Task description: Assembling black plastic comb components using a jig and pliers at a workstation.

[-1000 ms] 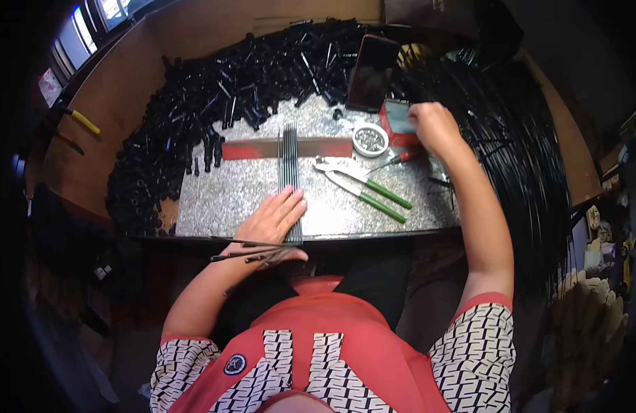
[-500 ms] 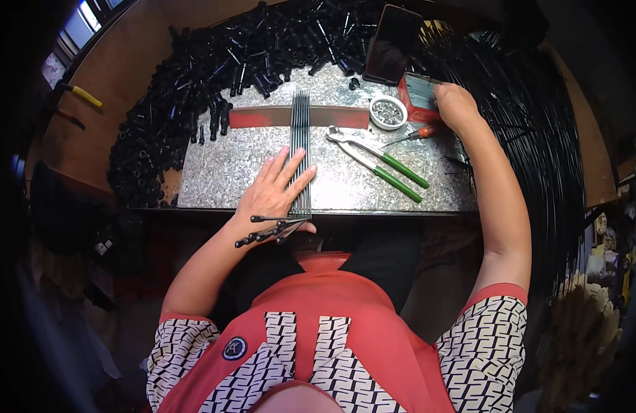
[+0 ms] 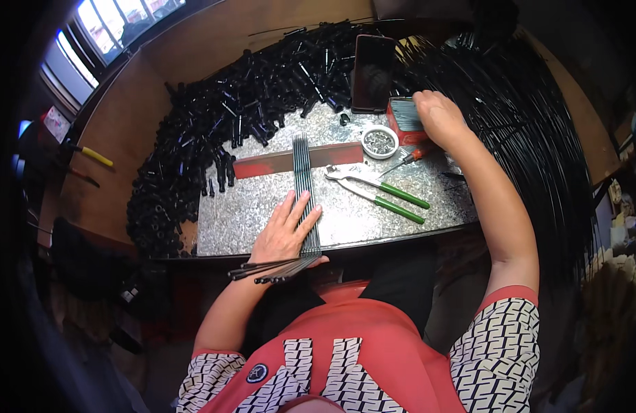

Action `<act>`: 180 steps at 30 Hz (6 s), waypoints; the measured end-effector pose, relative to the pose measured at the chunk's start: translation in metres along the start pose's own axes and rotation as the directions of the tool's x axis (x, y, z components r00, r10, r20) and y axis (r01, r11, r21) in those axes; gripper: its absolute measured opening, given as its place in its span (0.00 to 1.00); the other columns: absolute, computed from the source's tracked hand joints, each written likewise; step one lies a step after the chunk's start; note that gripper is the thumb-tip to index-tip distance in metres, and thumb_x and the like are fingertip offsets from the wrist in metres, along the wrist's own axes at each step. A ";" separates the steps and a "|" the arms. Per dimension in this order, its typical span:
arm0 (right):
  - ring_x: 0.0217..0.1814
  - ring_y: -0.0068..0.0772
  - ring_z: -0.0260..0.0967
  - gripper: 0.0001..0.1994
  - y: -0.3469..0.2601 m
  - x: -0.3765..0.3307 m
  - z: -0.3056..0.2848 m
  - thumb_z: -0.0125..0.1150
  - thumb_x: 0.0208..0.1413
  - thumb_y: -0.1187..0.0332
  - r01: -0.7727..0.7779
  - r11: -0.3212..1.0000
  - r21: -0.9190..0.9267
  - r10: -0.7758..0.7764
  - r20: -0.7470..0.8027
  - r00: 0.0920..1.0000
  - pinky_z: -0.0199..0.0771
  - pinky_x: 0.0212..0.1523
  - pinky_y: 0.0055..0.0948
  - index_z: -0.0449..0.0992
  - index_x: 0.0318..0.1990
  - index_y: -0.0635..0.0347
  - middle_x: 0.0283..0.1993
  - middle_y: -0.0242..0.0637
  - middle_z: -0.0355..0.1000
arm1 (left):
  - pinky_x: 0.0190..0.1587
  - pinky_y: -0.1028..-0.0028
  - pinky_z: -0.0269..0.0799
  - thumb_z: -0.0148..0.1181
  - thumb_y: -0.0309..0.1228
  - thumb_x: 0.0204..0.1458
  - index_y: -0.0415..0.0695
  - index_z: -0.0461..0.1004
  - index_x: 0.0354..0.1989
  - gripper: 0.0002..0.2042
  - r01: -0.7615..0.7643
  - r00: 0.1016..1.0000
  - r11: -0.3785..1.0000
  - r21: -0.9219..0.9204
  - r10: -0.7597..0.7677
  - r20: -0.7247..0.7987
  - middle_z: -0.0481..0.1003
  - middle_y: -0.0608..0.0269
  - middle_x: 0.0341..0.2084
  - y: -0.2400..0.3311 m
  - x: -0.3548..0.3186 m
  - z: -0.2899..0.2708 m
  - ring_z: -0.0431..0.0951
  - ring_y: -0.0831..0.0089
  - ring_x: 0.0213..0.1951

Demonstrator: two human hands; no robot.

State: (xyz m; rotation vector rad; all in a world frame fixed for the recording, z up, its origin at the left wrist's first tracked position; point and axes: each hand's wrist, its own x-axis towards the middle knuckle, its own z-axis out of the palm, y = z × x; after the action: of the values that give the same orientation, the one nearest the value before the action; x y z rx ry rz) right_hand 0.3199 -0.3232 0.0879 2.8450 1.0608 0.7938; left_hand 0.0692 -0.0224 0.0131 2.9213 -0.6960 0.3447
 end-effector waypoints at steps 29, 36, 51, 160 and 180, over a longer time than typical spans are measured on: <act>0.42 0.39 0.71 0.16 -0.133 0.031 0.040 0.50 0.53 0.70 0.310 0.931 0.191 -0.318 0.011 0.948 0.74 0.38 0.36 0.74 0.50 0.56 0.36 0.40 0.69 | 0.67 0.55 0.49 0.70 0.52 0.37 0.46 0.58 0.64 0.45 0.087 0.996 0.985 -0.146 -0.084 0.023 0.51 0.47 0.66 0.011 0.003 -0.013 0.49 0.47 0.67; 0.41 0.39 0.71 0.16 -0.133 0.030 0.039 0.50 0.53 0.70 0.304 0.931 0.205 -0.310 -0.001 0.951 0.74 0.38 0.36 0.74 0.49 0.56 0.36 0.40 0.69 | 0.67 0.55 0.50 0.70 0.52 0.37 0.47 0.58 0.64 0.45 0.085 0.996 0.986 -0.142 -0.082 0.025 0.51 0.47 0.66 0.011 0.004 -0.013 0.49 0.47 0.67; 0.43 0.47 0.68 0.05 -0.126 0.040 0.052 0.50 0.51 0.73 0.243 0.890 0.386 -0.217 -0.110 0.970 0.72 0.44 0.40 0.71 0.32 0.64 0.37 0.46 0.68 | 0.67 0.56 0.50 0.70 0.52 0.37 0.47 0.58 0.65 0.45 0.095 0.995 0.985 -0.143 -0.089 0.050 0.51 0.47 0.66 0.012 0.004 -0.015 0.48 0.48 0.68; 0.43 0.45 0.69 0.10 -0.123 0.034 0.043 0.51 0.51 0.71 0.238 0.908 0.345 -0.259 0.014 0.966 0.71 0.42 0.40 0.76 0.39 0.61 0.35 0.45 0.68 | 0.67 0.57 0.49 0.72 0.52 0.34 0.42 0.57 0.64 0.48 0.121 0.992 0.977 -0.174 -0.123 0.001 0.53 0.48 0.66 0.015 0.004 -0.014 0.49 0.50 0.68; 0.44 0.47 0.71 0.11 -0.127 0.048 0.048 0.51 0.51 0.70 0.298 0.885 0.358 -0.304 -0.043 0.952 0.72 0.42 0.42 0.79 0.38 0.57 0.36 0.46 0.71 | 0.66 0.55 0.51 0.72 0.52 0.34 0.42 0.56 0.64 0.48 0.104 0.994 0.978 -0.179 -0.108 -0.015 0.54 0.45 0.65 0.013 0.003 -0.012 0.51 0.47 0.67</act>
State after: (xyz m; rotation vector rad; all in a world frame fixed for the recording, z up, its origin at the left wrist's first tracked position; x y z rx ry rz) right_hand 0.2956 -0.1876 0.0459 2.8328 1.7586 0.6027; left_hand 0.0633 -0.0333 0.0267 2.7655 -0.5345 0.2905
